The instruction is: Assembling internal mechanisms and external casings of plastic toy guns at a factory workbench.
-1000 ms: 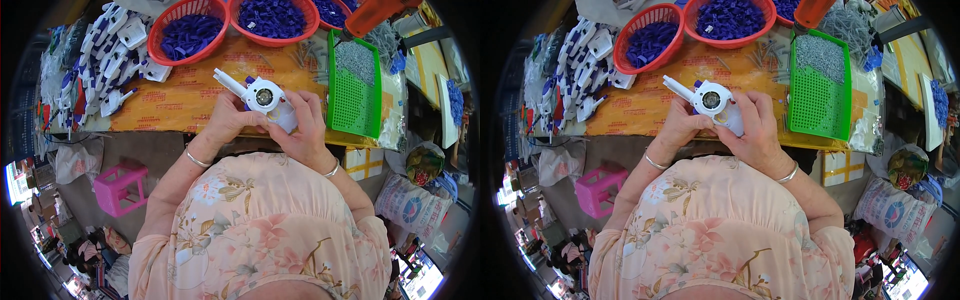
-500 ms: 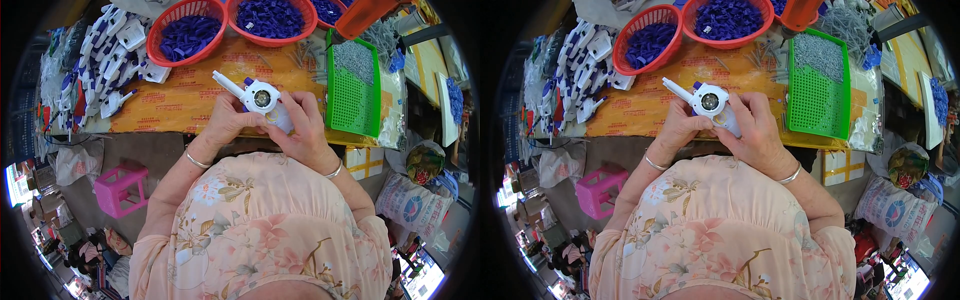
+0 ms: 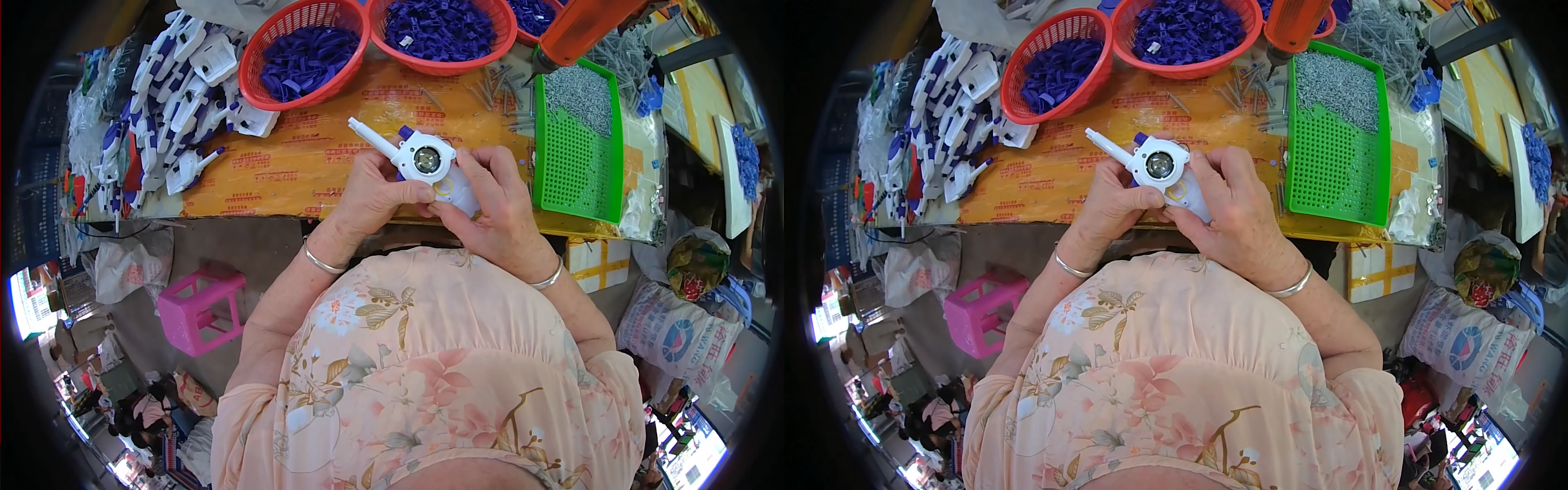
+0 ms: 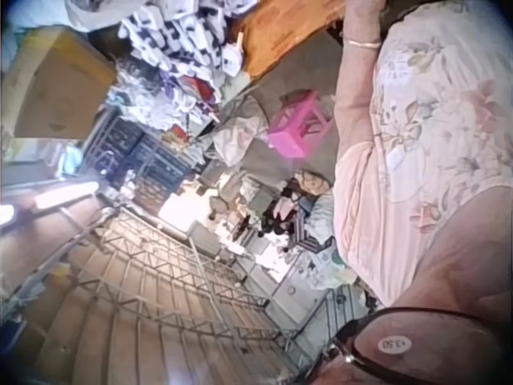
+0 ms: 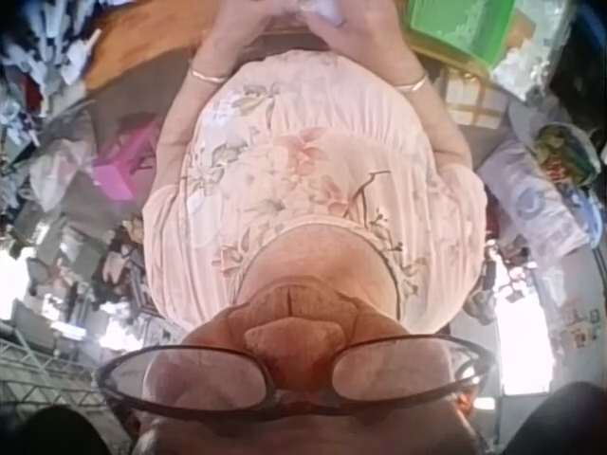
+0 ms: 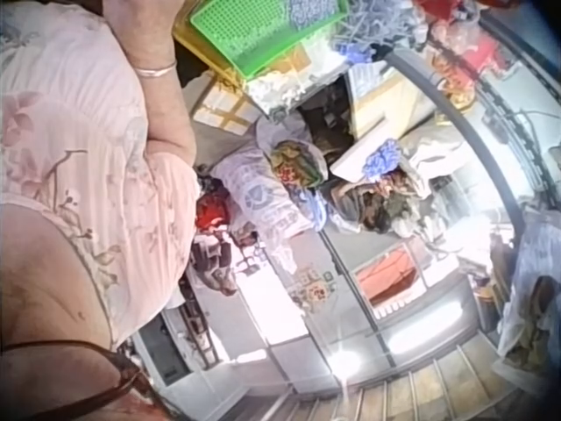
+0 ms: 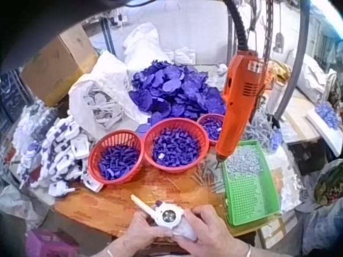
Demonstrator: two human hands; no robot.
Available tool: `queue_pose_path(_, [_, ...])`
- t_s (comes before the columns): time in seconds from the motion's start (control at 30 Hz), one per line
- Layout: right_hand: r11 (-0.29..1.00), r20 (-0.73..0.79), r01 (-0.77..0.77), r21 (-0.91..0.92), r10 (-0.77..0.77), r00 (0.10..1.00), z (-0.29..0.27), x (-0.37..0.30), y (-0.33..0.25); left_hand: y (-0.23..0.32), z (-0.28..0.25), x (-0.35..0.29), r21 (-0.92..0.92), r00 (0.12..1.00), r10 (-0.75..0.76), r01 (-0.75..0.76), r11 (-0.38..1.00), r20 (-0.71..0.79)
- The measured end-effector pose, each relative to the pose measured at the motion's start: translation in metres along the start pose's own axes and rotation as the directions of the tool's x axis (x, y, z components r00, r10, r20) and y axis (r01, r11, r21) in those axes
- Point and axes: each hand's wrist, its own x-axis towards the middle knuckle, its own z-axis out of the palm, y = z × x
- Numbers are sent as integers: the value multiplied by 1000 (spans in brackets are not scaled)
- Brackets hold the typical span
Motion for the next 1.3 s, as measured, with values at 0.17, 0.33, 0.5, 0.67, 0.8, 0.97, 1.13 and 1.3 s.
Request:
queue_pose_path(0.17, [999,-18,0,-53,-1,1000,1,1,-2,1,2,-1,7,1000,23,-23,1000,19])
queue_pose_path(0.33, [998,-40,-32,-47,31,999,5,-1,-2,0,1,0,8,1000,-10,10,1000,3])
queue_pose_path(0.5, [998,-50,-51,-36,49,998,5,0,-2,0,0,0,97,1000,-4,4,995,-4])
queue_pose_path(0.67, [1000,-104,-19,7,20,994,8,-1,2,-5,3,0,173,989,149,-149,974,14])
queue_pose_path(0.8, [1000,-124,-9,14,11,992,10,-2,4,-2,6,0,139,983,175,-180,974,48])
queue_pose_path(0.97, [1000,-119,11,-10,-12,993,10,-4,4,-4,3,-1,128,978,196,-203,971,71])
queue_pose_path(1.13, [1000,-131,20,-15,-22,991,12,-3,7,-3,6,-1,147,971,227,-235,961,73])
queue_pose_path(1.3, [997,-151,63,-35,-68,986,15,-5,10,-3,11,-4,174,957,282,-290,941,66])
